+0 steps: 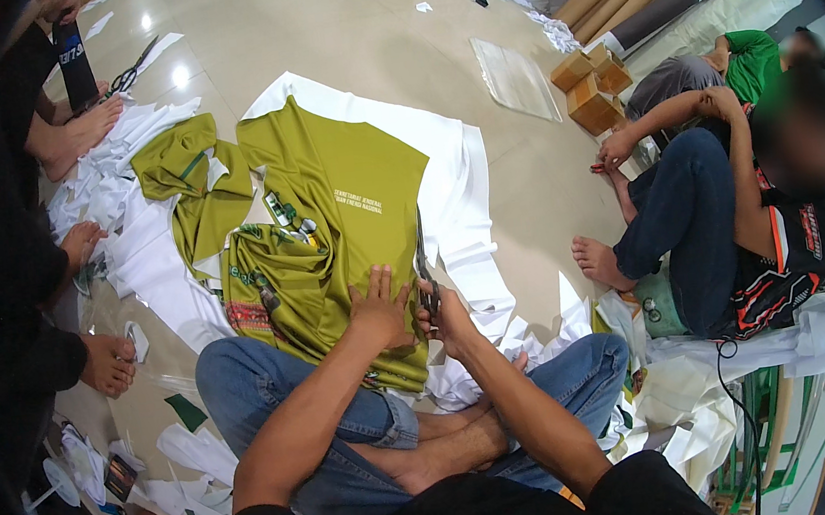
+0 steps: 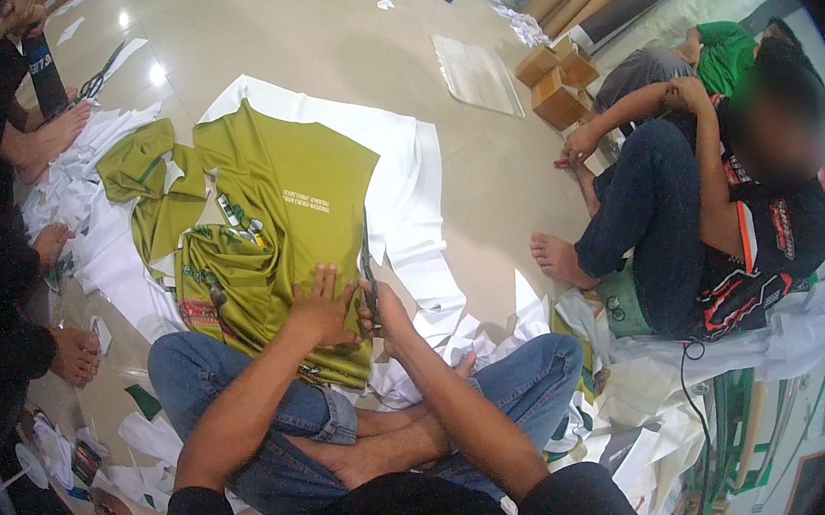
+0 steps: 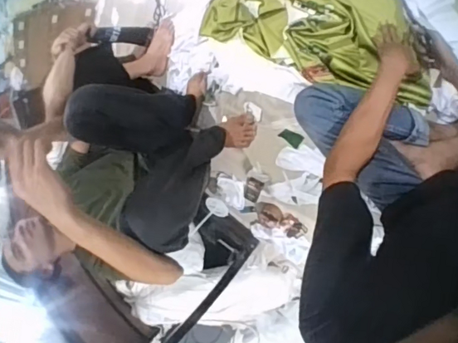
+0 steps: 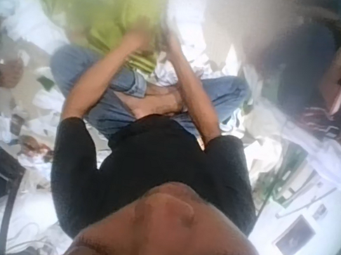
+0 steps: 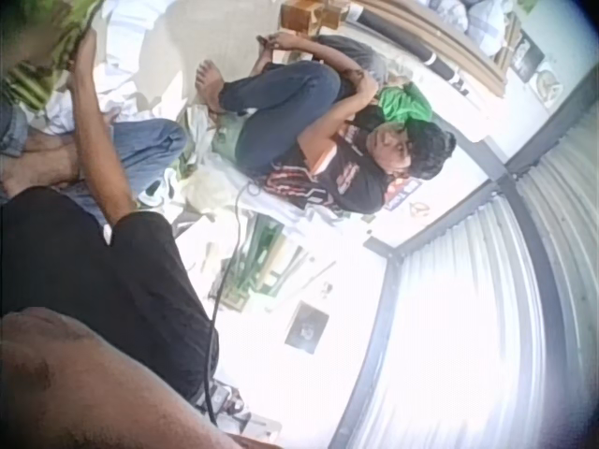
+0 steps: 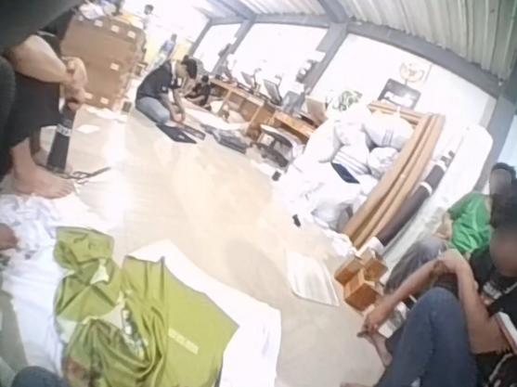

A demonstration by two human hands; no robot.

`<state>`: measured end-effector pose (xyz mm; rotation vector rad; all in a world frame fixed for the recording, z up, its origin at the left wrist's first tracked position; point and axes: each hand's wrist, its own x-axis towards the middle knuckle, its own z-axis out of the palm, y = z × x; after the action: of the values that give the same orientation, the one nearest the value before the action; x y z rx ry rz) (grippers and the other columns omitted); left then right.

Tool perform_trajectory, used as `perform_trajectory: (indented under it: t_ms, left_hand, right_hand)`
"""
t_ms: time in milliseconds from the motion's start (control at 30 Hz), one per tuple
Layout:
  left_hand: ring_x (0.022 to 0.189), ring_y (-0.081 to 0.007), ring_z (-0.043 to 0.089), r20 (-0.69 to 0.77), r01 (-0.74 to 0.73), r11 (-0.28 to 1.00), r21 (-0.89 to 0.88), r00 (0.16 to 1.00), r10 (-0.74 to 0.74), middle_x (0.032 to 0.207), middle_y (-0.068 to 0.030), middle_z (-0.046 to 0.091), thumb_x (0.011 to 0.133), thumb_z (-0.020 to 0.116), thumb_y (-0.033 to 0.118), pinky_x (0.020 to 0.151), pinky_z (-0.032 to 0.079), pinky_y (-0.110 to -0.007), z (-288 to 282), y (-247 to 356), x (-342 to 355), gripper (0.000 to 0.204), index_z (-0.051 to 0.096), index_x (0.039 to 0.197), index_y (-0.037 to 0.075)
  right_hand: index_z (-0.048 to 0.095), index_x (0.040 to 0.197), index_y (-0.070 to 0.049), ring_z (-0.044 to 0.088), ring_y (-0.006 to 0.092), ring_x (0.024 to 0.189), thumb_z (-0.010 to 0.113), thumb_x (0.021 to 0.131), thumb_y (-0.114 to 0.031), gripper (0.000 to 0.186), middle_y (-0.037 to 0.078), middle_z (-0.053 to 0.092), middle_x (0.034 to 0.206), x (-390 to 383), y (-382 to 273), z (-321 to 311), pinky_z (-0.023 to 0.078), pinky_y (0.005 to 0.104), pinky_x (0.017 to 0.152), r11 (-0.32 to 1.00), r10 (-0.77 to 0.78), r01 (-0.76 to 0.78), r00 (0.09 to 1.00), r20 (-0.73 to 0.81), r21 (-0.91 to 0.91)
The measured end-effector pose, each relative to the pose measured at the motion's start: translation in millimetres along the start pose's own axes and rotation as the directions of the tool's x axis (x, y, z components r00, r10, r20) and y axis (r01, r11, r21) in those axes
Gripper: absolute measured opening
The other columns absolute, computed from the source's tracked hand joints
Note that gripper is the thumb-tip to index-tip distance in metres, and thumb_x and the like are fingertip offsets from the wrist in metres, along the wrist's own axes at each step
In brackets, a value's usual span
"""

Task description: The person sits on the floor and uses scissors to cut a green t-shirt along a white paper pattern. They hold the fabric steady with one hand while cutting with the other, occasionally adjusting the shirt's position to follow the pattern lines.

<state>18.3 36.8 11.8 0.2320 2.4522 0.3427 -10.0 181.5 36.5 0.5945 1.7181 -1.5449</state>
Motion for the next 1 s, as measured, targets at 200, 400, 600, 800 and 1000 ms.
perform_trajectory:
  t_ms: [200,400,600,800,1000]
  left_hand:
    - [0.154,-0.038,0.006,0.061,-0.113,0.989,-0.093,0.991,0.119,0.166,-0.0225,0.006,0.08,0.061,0.073,0.117,0.022,-0.064,-15,-22,-6,0.107,0.027,0.157,0.007]
    - [0.151,-0.0398,0.02,0.073,-0.182,0.975,-0.125,0.979,0.192,0.163,-0.0245,0.021,0.082,0.061,0.069,0.117,0.03,-0.056,-25,-35,-10,0.094,0.049,0.144,-0.001]
    - [0.146,-0.041,0.031,0.075,-0.217,0.962,-0.163,0.97,0.232,0.158,-0.0234,0.033,0.082,0.062,0.069,0.114,0.037,-0.049,-32,-42,-13,0.087,0.061,0.132,-0.002]
    - [0.132,-0.0407,0.048,0.05,-0.268,0.944,-0.195,0.958,0.282,0.134,-0.0239,0.058,0.084,0.061,0.069,0.106,0.044,-0.046,-31,-51,-13,0.075,0.074,0.11,0.0]
    - [0.104,-0.0388,0.064,0.046,-0.326,0.922,-0.208,0.939,0.342,0.104,-0.0238,0.07,0.087,0.058,0.067,0.093,0.05,-0.047,-30,-55,-11,0.068,0.078,0.096,0.002]
  right_hand:
    - [0.052,0.09,-0.018,0.045,0.0121,0.054,0.057,0.092,-0.054,0.037,-0.003,0.05,0.065,12,5,14,0.033,0.0289,0.053,0.999,-0.027,0.028,0.999,-0.018,0.043]
    - [0.056,0.099,-0.018,0.046,0.0112,0.053,0.058,0.095,-0.048,0.03,-0.003,0.05,0.066,30,-7,18,0.031,0.0274,0.048,0.977,0.04,-0.054,0.997,0.068,0.209]
    - [0.05,0.08,-0.019,0.045,0.0119,0.055,0.056,0.091,-0.055,0.038,-0.003,0.048,0.063,39,-7,30,0.031,0.0283,0.052,0.983,-0.016,0.02,1.0,-0.021,0.181]
    - [0.047,0.073,-0.019,0.045,0.0128,0.056,0.057,0.09,-0.055,0.041,-0.003,0.047,0.064,44,-26,43,0.031,0.0287,0.052,0.952,-0.021,0.023,1.0,-0.009,0.306]
    - [0.048,0.082,-0.021,0.044,0.0133,0.054,0.058,0.089,-0.055,0.036,-0.003,0.046,0.063,56,-29,50,0.032,0.0295,0.052,0.953,-0.021,0.034,0.999,-0.045,0.3]
